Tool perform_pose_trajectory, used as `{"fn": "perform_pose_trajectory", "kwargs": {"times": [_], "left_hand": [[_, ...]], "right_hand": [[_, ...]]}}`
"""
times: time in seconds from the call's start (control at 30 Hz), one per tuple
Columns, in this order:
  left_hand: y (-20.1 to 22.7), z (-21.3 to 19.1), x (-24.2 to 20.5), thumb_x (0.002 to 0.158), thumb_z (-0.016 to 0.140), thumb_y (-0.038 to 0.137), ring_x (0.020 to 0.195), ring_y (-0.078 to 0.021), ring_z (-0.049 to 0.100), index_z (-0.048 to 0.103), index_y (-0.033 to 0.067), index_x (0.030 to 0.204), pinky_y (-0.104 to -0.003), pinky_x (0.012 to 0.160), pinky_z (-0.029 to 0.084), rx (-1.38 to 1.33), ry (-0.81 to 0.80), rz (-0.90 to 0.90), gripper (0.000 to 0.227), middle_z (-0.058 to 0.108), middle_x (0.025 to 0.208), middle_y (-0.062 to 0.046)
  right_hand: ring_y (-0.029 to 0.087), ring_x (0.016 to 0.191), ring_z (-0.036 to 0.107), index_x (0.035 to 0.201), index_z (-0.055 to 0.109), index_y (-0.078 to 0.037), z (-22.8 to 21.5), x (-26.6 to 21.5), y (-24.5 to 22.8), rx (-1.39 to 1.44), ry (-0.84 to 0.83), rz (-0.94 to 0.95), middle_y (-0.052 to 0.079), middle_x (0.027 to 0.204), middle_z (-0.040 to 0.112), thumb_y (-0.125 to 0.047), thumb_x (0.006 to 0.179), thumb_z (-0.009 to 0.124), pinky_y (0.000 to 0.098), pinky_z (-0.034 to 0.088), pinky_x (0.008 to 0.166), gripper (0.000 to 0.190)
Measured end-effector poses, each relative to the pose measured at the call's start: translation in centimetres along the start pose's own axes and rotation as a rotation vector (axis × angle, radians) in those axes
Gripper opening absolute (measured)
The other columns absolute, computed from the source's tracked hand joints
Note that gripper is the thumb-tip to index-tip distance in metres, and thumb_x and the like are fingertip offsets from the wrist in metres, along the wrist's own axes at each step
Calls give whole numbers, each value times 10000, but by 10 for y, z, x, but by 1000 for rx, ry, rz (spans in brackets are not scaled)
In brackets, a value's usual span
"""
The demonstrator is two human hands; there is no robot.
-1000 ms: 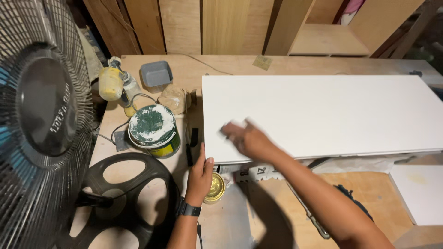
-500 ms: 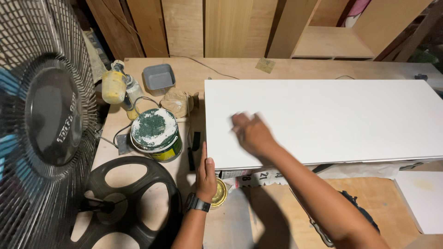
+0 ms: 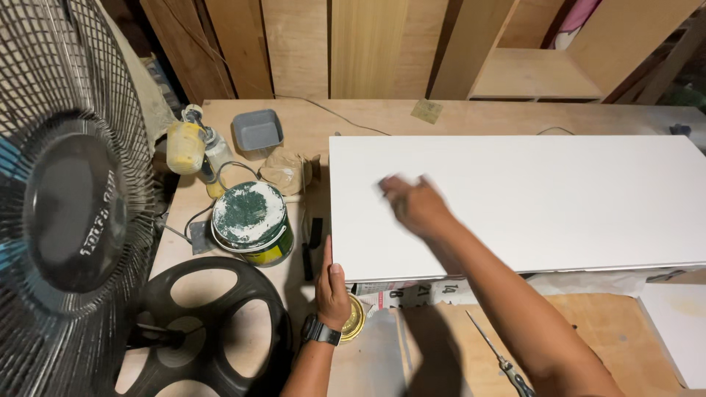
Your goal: The person wipes a white rectangular board with a dark cloth, then uses a sanding block to sand the surface of the board. The person repeatedly sands different areas of the board's surface.
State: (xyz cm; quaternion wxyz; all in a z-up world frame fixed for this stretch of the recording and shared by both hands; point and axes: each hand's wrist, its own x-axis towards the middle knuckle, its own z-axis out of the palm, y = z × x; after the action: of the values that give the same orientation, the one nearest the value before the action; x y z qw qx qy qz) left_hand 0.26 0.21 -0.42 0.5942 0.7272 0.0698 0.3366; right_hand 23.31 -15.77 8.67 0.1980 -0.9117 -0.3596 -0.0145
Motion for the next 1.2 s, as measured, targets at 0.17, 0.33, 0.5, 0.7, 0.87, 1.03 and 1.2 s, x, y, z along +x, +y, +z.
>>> {"fn": "perform_pose_trajectory", "kwargs": {"times": [0.17,0.33,0.5,0.7,0.87,1.03,1.2], "left_hand": [[0,-3,-5,1133,292,364,1463,-290,580,385,5,1687,-359,1183,453,1,-6,-46,667,482,1726,-205],[-3,-5,-4,1131,301,336,1606,-343,461,390,-19,1675,-392,1286,387,-8,-24,-18,656,468,1722,-242],[-8,-1,-2,1131,308,359,1588,-354,490,427,-28,1657,-402,1281,408,3,32,14,664,502,1698,-250],[-13,1,-4,1104,306,406,785,-163,658,411,33,1692,-306,881,548,-16,34,-60,705,614,1636,-155],[-10,0,-4,1104,312,363,521,-134,333,443,38,1688,-320,555,372,6,36,-73,680,588,684,-12],[-7,-1,-5,1114,300,415,522,-134,303,436,55,1700,-328,549,312,3,28,-62,701,413,598,13],[-4,-2,-4,1099,326,383,810,-162,702,433,0,1670,-308,911,568,-5,27,-24,696,629,1613,-178]], "right_hand": [[380,1282,596,1407,654,-143,-10,-29,-65,-51,8,-205,122,1480,681,-213,1068,502,599,363,1129,378],[260,1032,808,1397,666,-174,-19,-6,-20,35,42,-177,-83,1473,717,-218,1095,453,606,305,1216,372],[255,1278,709,1078,791,-159,-11,-26,-57,105,69,-393,10,1485,692,-204,1111,505,643,367,1132,291],[172,1633,404,1564,613,-266,-22,30,13,-84,5,223,2,1696,536,-362,1118,383,485,293,1197,510],[241,1492,564,1481,650,-148,25,8,-21,-2,45,-378,18,1600,637,-87,1012,549,689,287,1189,484],[306,1231,729,1493,646,-253,-13,53,7,-110,42,121,-1,1625,613,-297,1084,414,485,323,1169,472],[210,1575,481,1547,627,-209,-3,13,-54,83,-116,-247,4,1644,576,-294,1105,564,683,209,1291,454]]}}
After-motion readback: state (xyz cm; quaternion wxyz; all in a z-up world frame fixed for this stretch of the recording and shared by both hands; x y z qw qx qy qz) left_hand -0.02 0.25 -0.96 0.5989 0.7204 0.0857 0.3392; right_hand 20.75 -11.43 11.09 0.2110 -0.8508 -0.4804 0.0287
